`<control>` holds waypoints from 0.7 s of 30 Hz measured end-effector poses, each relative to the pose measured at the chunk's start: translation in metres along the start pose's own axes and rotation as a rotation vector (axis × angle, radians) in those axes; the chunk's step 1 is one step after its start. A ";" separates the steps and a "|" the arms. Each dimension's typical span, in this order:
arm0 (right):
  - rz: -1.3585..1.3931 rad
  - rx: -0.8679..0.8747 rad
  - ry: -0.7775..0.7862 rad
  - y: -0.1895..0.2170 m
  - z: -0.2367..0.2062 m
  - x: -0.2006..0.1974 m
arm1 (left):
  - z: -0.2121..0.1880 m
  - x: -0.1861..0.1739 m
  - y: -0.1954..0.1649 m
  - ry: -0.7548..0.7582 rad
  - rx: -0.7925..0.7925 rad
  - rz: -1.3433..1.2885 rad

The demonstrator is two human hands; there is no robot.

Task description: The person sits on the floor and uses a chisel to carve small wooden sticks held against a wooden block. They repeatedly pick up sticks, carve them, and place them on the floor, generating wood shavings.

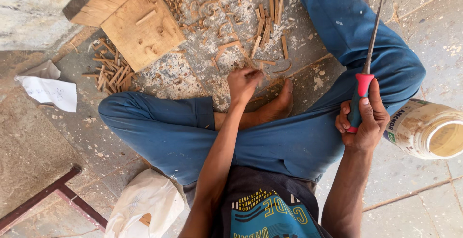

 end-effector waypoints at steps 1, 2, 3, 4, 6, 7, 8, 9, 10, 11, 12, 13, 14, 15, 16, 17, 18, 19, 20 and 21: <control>0.004 -0.005 0.003 0.000 0.001 0.000 | -0.002 -0.003 0.000 0.029 -0.082 -0.259; 0.006 -0.004 0.004 -0.001 0.001 0.001 | -0.004 -0.006 -0.001 0.069 -0.129 -0.355; 0.006 0.001 0.007 -0.001 0.001 0.001 | -0.008 -0.010 -0.004 0.106 -0.180 -0.452; 0.009 -0.001 0.009 -0.001 0.001 0.002 | -0.010 -0.013 -0.008 0.142 -0.227 -0.549; 0.014 -0.007 0.014 -0.001 0.001 0.003 | -0.013 -0.017 -0.019 0.144 -0.250 -0.623; 0.011 -0.004 0.013 -0.002 0.002 0.003 | -0.013 -0.018 -0.025 0.147 -0.261 -0.661; 0.007 -0.004 0.010 -0.001 0.002 0.003 | -0.014 -0.018 -0.032 0.177 -0.247 -0.725; 0.004 -0.005 0.005 -0.001 0.002 0.002 | -0.015 -0.019 -0.038 0.210 -0.233 -0.789; 0.002 -0.003 0.007 0.000 0.002 0.002 | -0.015 -0.019 -0.044 0.246 -0.217 -0.852; 0.001 0.000 0.009 0.000 0.001 0.002 | -0.016 -0.019 -0.049 0.268 -0.208 -0.899; 0.000 0.003 0.011 0.000 0.001 0.002 | -0.017 -0.020 -0.053 0.290 -0.199 -0.947; 0.003 0.004 0.007 0.000 0.001 0.001 | -0.017 -0.021 -0.057 0.311 -0.191 -0.993; 0.007 0.005 0.005 0.000 0.001 0.002 | -0.016 -0.022 -0.061 0.295 -0.157 -0.978; 0.010 0.006 0.002 -0.001 0.001 0.002 | -0.016 -0.023 -0.064 0.278 -0.125 -0.962; 0.005 0.000 0.001 -0.001 0.001 0.002 | -0.016 -0.025 -0.068 0.260 -0.092 -0.947; 0.000 -0.007 0.001 -0.001 0.001 0.003 | -0.016 -0.027 -0.073 0.253 -0.032 -0.898; -0.005 -0.015 0.003 -0.001 0.001 0.003 | -0.017 -0.029 -0.078 0.245 0.029 -0.849; -0.005 -0.014 0.001 -0.001 0.001 0.004 | -0.018 -0.032 -0.083 0.237 0.089 -0.800; -0.005 -0.014 0.000 -0.001 0.001 0.004 | -0.018 -0.034 -0.087 0.207 0.055 -0.777; -0.004 -0.014 -0.002 0.000 0.001 0.005 | -0.018 -0.037 -0.090 0.177 0.020 -0.754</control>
Point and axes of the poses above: each hand's wrist, its own z-axis towards the middle knuckle, its own x-axis out of the palm, y = z × x, the point moved 2 cm from there along z, towards the middle knuckle, and after that the axes turned 1 degree about -z, right-handed, at the moved point
